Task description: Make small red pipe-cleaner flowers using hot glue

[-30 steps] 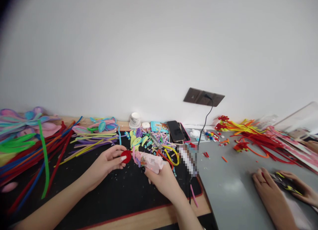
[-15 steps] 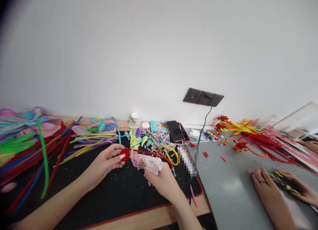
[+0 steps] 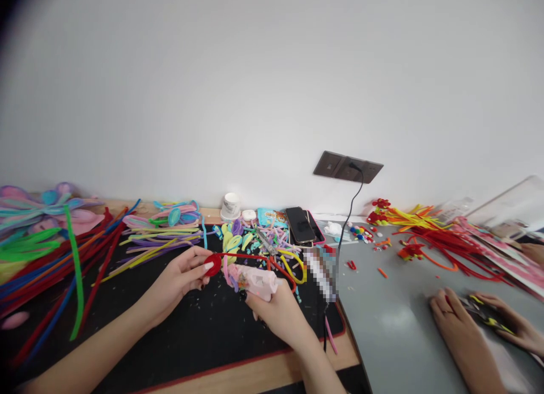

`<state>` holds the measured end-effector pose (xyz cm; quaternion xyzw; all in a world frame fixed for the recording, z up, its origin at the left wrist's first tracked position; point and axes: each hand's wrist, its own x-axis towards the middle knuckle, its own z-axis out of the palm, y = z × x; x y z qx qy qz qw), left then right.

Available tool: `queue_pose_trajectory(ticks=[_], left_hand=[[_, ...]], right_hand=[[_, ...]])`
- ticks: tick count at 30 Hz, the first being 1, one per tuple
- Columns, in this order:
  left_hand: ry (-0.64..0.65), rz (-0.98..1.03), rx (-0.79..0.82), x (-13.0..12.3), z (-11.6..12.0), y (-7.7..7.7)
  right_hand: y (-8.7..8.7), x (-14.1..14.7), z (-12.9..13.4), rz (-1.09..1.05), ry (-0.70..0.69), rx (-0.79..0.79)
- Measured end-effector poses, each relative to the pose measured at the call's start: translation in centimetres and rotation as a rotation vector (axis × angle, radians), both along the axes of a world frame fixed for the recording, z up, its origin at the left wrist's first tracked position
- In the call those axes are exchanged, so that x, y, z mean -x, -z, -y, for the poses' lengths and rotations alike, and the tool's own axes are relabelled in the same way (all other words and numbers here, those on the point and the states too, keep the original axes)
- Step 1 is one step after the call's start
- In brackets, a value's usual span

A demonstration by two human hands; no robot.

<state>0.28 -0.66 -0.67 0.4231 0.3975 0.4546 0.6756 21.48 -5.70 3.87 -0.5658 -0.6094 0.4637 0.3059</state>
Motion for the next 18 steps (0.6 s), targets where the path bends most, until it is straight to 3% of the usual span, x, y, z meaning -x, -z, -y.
queue_pose_trajectory(ticks=[18], left_hand=[[-0.024, 0.035, -0.025, -0.23, 0.06, -0.17]], right_hand=[[0.79, 0.11, 0.16, 0.040, -0.010, 0.061]])
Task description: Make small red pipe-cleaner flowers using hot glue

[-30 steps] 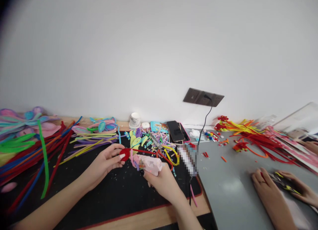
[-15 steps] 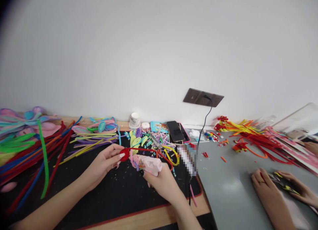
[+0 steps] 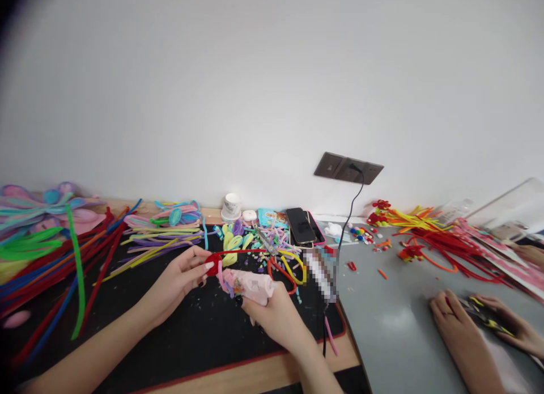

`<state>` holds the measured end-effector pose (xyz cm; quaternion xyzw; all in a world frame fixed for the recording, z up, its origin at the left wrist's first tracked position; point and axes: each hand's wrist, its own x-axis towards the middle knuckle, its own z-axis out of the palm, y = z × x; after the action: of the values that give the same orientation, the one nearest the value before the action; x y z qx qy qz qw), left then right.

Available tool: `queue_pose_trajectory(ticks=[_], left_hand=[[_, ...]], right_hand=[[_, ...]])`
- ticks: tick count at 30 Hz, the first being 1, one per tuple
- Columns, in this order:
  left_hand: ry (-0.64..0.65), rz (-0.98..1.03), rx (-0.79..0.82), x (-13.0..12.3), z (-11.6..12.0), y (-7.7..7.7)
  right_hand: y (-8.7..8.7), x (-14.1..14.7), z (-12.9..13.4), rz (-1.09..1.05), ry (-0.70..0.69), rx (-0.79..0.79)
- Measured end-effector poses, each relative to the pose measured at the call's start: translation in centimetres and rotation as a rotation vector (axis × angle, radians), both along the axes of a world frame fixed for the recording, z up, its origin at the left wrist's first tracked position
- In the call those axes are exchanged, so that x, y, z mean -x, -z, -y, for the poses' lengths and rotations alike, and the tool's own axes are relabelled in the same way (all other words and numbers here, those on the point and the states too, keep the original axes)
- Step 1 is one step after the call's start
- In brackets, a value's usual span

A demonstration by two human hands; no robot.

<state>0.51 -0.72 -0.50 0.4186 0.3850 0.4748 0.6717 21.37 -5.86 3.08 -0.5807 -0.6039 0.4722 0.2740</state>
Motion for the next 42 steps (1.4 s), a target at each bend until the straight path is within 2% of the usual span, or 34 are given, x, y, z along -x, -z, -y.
queue_pose_trajectory(ticks=[6, 15, 21, 28, 31, 34, 39, 42], left_hand=[[-0.004, 0.010, 0.009, -0.1, 0.0, -0.3], [-0.006, 0.001, 0.034, 0.0, 0.1, 0.1], [-0.005, 0.000, 0.045, 0.0, 0.0, -0.1], [0.009, 0.000, 0.037, 0.1, 0.0, 0.3], [0.016, -0.005, 0.027, 0.2, -0.1, 0.5], [0.020, -0.013, 0.023, 0.3, -0.1, 0.6], [0.021, -0.028, 0.032, 0.4, -0.1, 0.5], [0.017, -0.027, 0.036, 0.2, -0.1, 0.4]], right_hand=[[0.4, 0.0, 0.0, -0.010, -0.010, -0.010], [-0.5, -0.1, -0.1, -0.021, -0.019, -0.052], [-0.6, -0.1, -0.1, 0.001, 0.002, -0.043], [-0.7, -0.5, -0.2, -0.011, 0.044, -0.105], [-0.1, -1.4, -0.4, -0.035, 0.125, -0.120], [0.3, -2.5, -0.6, -0.128, 0.282, -0.191], [-1.0, -5.5, -0.5, -0.315, 0.644, -0.518], [-2.1, -9.4, 0.1, -0.177, 0.860, -0.666]])
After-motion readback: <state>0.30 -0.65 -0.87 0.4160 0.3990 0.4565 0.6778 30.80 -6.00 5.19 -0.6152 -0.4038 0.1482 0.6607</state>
